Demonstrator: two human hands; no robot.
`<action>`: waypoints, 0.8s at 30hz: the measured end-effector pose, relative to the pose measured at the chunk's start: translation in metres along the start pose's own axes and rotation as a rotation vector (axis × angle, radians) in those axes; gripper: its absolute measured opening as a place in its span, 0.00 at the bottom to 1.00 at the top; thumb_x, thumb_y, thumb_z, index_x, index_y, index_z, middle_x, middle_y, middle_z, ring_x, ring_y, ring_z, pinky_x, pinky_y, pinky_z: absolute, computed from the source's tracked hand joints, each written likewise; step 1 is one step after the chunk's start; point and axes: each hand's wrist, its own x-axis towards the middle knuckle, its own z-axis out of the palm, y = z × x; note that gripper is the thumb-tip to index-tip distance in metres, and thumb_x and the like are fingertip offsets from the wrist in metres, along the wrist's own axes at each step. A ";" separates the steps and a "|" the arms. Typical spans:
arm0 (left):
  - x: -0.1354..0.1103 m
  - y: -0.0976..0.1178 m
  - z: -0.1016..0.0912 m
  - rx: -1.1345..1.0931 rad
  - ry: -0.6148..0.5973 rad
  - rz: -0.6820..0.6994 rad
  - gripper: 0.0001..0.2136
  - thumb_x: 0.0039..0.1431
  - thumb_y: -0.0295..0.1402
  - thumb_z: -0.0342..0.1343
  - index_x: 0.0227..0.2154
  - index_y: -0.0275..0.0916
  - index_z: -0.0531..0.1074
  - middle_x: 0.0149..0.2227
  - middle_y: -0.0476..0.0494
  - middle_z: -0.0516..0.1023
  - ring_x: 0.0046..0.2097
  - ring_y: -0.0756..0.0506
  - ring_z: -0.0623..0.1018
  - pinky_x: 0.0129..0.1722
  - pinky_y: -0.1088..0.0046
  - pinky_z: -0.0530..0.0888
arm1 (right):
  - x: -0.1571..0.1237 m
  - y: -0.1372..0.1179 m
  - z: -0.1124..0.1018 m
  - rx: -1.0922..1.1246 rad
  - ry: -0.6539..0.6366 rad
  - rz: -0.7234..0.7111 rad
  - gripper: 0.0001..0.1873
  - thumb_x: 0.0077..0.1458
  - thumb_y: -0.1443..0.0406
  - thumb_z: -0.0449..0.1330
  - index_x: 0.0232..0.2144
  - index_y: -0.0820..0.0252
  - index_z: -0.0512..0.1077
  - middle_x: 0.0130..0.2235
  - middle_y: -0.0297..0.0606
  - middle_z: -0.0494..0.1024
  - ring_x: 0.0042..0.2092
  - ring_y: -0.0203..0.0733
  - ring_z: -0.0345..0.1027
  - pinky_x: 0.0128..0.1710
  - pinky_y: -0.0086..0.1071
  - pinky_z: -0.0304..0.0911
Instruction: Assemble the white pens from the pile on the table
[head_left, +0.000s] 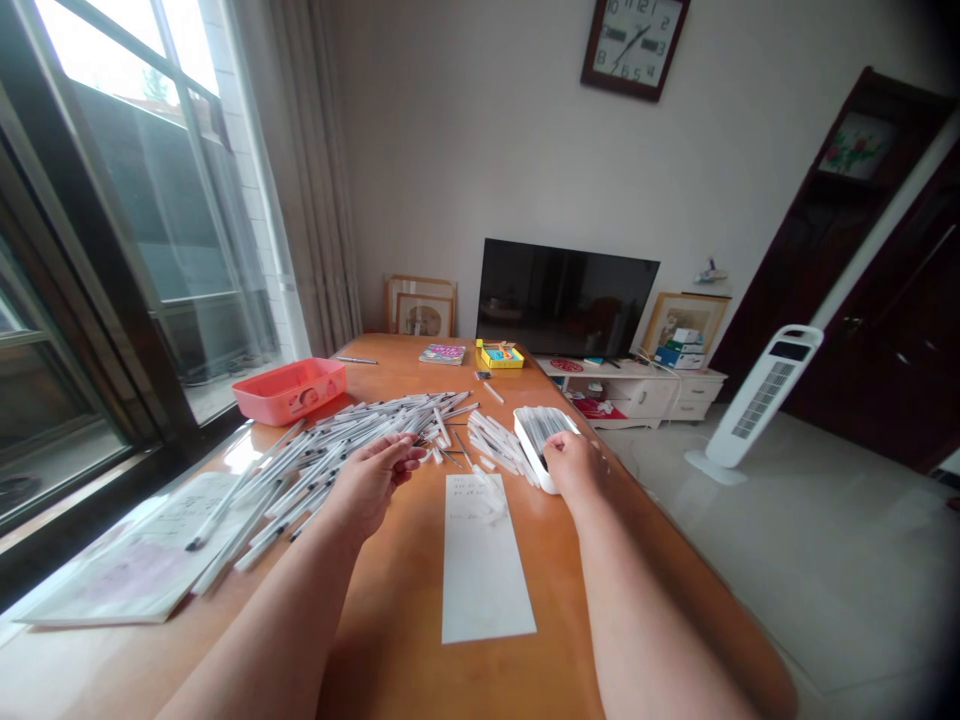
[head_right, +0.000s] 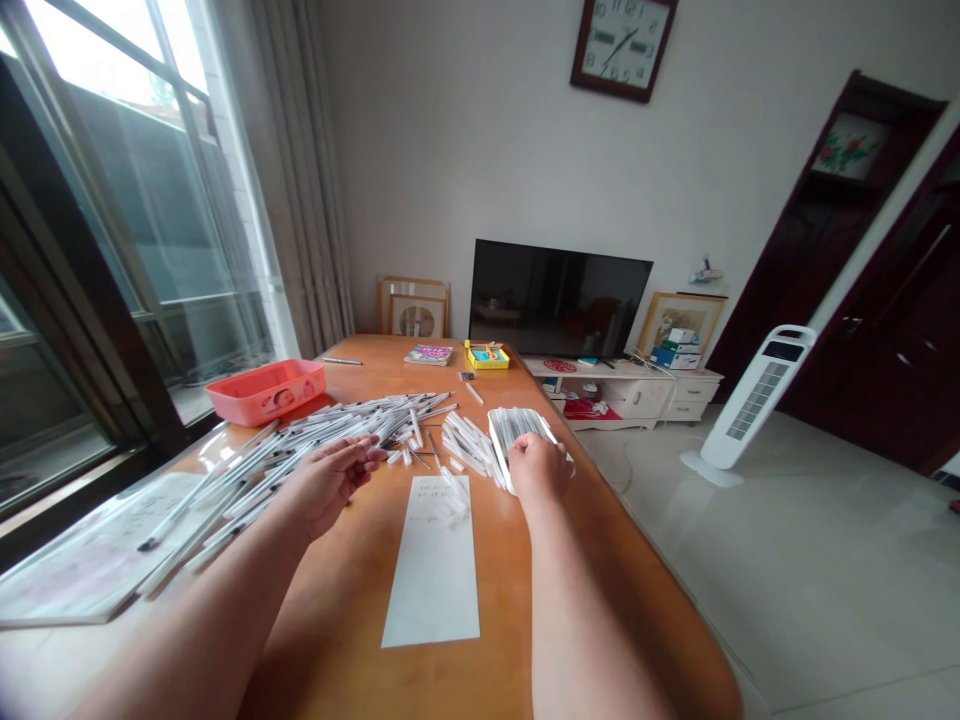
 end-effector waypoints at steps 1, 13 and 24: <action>0.000 0.000 0.000 -0.003 0.004 0.003 0.20 0.47 0.38 0.70 0.41 0.33 0.76 0.33 0.40 0.81 0.32 0.51 0.75 0.34 0.75 0.69 | 0.000 0.001 0.000 -0.004 0.003 -0.024 0.10 0.53 0.62 0.58 0.32 0.47 0.80 0.38 0.37 0.80 0.47 0.53 0.67 0.42 0.41 0.59; 0.003 0.013 -0.011 -0.087 0.095 0.069 0.16 0.46 0.33 0.70 0.38 0.34 0.77 0.34 0.38 0.81 0.31 0.49 0.77 0.30 0.76 0.71 | -0.008 -0.008 0.003 0.208 0.237 -0.261 0.10 0.55 0.62 0.56 0.34 0.57 0.77 0.37 0.41 0.79 0.45 0.48 0.67 0.46 0.36 0.59; 0.006 0.011 -0.018 -0.032 0.133 0.075 0.16 0.46 0.37 0.70 0.37 0.35 0.77 0.34 0.39 0.81 0.30 0.49 0.76 0.29 0.75 0.69 | -0.043 -0.038 0.008 0.436 -0.010 -0.400 0.09 0.56 0.62 0.55 0.30 0.56 0.75 0.29 0.35 0.78 0.32 0.41 0.69 0.33 0.30 0.60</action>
